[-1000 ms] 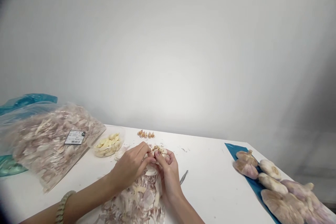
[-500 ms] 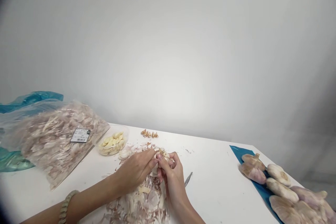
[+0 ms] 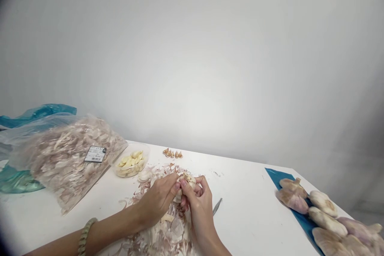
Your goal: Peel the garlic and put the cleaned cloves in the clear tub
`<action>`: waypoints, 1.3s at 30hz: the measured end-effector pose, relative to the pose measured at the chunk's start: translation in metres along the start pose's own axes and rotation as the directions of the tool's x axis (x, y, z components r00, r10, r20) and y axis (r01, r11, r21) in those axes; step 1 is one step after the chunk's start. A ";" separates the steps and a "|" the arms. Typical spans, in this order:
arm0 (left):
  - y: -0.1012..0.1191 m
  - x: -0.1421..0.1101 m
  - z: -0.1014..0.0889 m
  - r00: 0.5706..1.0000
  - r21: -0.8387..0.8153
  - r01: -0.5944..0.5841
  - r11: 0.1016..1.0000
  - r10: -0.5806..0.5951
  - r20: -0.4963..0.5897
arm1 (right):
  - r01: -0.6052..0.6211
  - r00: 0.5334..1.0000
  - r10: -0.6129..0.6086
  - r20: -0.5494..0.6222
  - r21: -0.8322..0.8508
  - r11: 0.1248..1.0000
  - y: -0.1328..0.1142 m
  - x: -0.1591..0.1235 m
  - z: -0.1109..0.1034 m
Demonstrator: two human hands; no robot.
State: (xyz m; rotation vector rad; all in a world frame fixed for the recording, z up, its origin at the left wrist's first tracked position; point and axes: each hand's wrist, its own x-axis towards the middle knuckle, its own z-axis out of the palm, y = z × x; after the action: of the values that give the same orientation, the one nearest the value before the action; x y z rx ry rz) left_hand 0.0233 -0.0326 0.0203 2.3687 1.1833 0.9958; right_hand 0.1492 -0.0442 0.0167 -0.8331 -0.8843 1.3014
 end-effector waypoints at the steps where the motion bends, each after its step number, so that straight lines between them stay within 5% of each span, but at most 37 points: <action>1: 0.000 0.000 0.000 1.000 0.005 -0.001 1.000 0.001 -0.007 | 0.003 1.000 -0.003 -0.003 0.005 1.000 0.000 0.000 0.000; 9: -0.004 -0.001 0.007 0.997 -0.007 -0.023 1.000 0.023 -0.071 | -0.004 1.000 0.006 -0.026 0.043 0.999 0.002 -0.002 0.002; 16: 0.003 0.001 0.004 0.979 -0.272 0.114 0.956 -0.154 -0.130 | -0.012 1.000 0.011 0.027 0.033 0.999 0.001 -0.004 0.002; 25: 0.005 0.006 -0.004 0.958 -0.543 0.192 0.817 -0.275 -0.076 | -0.024 1.000 0.024 0.003 0.103 0.994 -0.005 -0.001 0.008; 39: -0.007 0.013 -0.001 0.887 -0.879 0.365 0.307 -0.400 0.229 | -0.086 0.996 0.086 0.002 0.160 0.983 -0.003 0.005 0.003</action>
State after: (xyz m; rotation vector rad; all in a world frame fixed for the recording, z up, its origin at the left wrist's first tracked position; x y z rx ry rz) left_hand 0.0237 -0.0179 0.0232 1.0946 0.7848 1.0921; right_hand 0.1481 -0.0396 0.0213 -0.7546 -0.7363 1.4254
